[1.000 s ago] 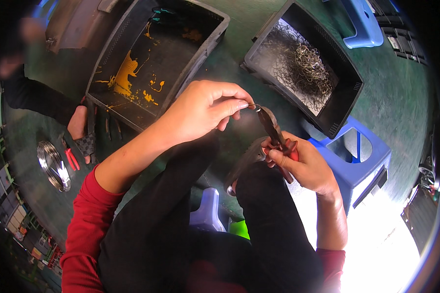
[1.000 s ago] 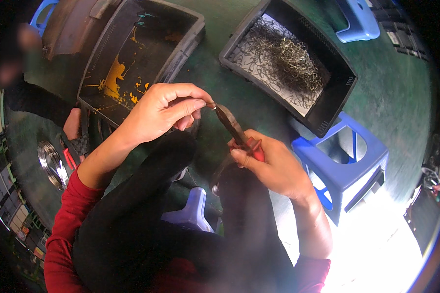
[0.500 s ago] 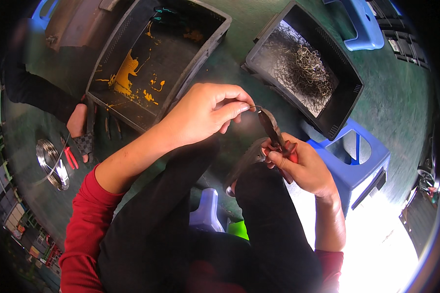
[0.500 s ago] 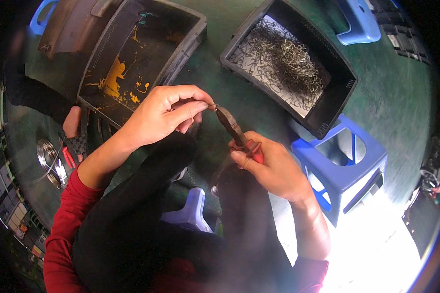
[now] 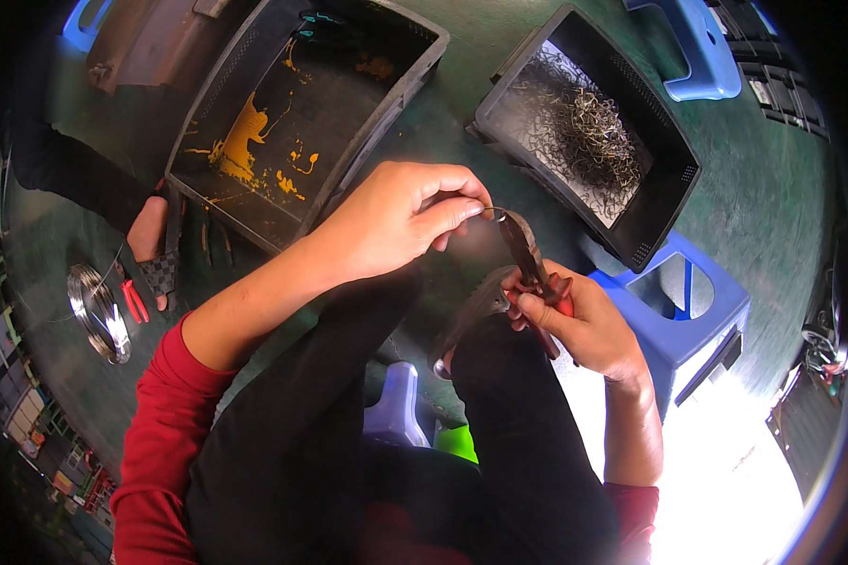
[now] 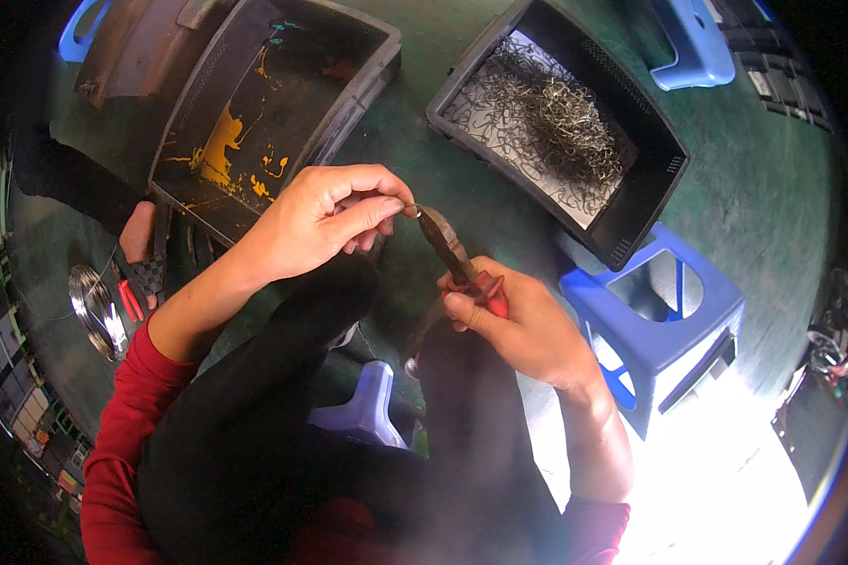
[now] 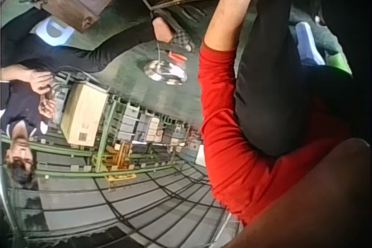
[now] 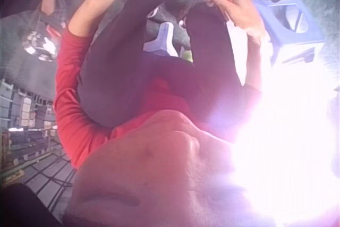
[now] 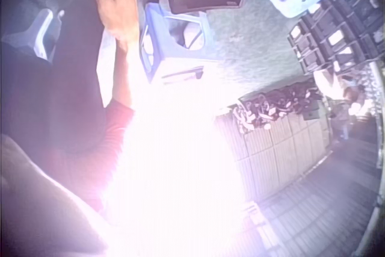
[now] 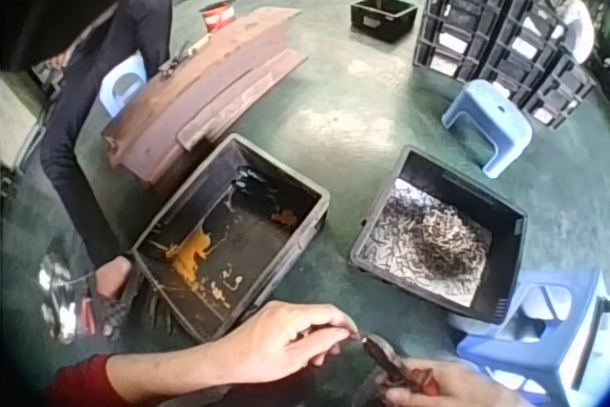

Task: The person repeatedly picks small metal wire pieces from a black tray, bends them into loops using pliers, and places the finished pieces into a second tray. The process is repeated continuously.

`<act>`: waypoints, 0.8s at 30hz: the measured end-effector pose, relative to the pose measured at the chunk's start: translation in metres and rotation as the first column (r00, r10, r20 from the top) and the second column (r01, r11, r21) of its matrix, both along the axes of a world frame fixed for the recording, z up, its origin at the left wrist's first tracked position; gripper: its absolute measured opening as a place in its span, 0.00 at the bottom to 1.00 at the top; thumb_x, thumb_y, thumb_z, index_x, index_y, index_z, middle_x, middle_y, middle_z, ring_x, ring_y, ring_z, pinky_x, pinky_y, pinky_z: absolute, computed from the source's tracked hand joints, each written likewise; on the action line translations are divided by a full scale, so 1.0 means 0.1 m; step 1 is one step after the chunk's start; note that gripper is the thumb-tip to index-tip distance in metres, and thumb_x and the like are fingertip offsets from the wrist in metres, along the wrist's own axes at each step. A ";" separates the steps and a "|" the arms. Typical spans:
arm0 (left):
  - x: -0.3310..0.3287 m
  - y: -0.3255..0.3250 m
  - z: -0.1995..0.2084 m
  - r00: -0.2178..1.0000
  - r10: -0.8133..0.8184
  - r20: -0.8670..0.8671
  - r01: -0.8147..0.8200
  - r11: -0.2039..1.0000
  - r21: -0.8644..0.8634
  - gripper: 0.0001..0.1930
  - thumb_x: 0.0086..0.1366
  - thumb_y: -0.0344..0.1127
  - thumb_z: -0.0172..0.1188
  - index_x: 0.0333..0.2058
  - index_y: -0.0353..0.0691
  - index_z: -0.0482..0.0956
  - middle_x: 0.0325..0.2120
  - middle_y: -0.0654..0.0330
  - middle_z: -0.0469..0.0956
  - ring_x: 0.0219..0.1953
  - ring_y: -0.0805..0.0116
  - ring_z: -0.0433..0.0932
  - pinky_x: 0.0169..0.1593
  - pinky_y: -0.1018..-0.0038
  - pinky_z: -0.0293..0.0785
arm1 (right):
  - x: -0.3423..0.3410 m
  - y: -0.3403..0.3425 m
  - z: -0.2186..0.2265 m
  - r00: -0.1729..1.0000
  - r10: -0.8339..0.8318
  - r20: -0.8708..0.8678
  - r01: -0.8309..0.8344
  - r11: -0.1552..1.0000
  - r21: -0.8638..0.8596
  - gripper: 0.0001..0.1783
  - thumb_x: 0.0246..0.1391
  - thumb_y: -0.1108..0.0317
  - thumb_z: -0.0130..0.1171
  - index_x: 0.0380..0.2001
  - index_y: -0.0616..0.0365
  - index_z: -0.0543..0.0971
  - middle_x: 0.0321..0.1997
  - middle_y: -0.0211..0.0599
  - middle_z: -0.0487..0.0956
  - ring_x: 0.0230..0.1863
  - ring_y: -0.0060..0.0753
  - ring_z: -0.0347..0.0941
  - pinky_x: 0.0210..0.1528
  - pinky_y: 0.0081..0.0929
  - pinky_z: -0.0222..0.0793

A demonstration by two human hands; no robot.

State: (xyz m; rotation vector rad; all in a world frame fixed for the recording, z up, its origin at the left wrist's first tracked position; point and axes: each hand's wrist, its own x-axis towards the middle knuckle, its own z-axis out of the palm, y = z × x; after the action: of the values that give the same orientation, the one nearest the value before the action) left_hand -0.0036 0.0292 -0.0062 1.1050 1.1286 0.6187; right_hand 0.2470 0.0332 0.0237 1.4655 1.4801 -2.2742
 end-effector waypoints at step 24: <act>0.08 -0.05 -0.11 0.986 -0.005 -0.164 0.085 0.871 0.484 0.08 0.68 0.26 0.50 0.41 0.31 0.78 0.20 0.57 0.73 0.22 0.68 0.73 0.29 0.73 0.69 | 0.00 0.00 0.00 0.997 -0.079 -0.005 0.079 0.994 -0.071 0.14 0.62 0.61 0.57 0.42 0.61 0.77 0.26 0.27 0.75 0.30 0.18 0.70 0.35 0.21 0.68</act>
State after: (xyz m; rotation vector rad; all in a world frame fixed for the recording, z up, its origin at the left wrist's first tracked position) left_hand 0.0041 0.0240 -0.0167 1.6380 1.1041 0.8190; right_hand 0.2467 0.0337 0.0241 1.5234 1.3521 -2.3531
